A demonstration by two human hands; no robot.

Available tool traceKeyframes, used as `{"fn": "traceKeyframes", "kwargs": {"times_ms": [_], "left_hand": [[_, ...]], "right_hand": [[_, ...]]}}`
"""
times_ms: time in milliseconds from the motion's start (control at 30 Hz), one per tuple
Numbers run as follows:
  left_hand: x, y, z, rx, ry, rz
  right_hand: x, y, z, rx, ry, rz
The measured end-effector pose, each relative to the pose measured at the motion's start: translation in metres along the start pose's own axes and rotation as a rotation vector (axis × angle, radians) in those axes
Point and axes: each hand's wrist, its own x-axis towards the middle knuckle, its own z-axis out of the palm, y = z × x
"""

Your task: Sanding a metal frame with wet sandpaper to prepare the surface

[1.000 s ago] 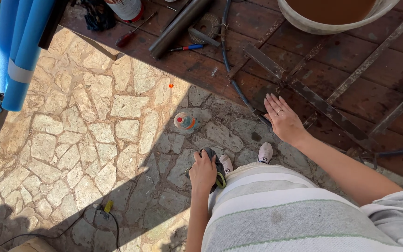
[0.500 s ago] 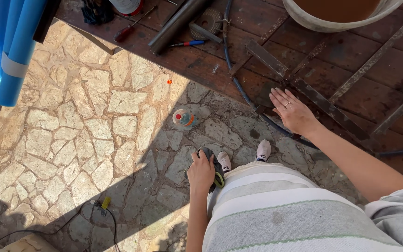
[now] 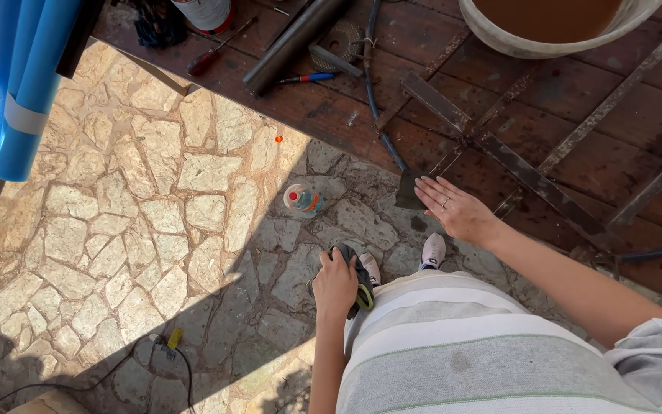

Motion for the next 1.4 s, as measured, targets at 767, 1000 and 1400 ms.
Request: {"fn": "traceKeyframes", "kwargs": {"times_ms": [767, 1000, 1400], "left_hand": [[-0.003, 0.002, 0.012, -0.002, 0.05, -0.014], [-0.004, 0.001, 0.009, -0.009, 0.045, -0.028], [-0.001, 0.0, 0.0, 0.007, 0.041, 0.0]], "right_hand": [[0.002, 0.033, 0.0, -0.055, 0.009, 0.164], [-0.014, 0.03, 0.003, -0.071, -0.007, 0.122], [-0.002, 0.012, 0.0, -0.113, 0.027, 0.244]]}}
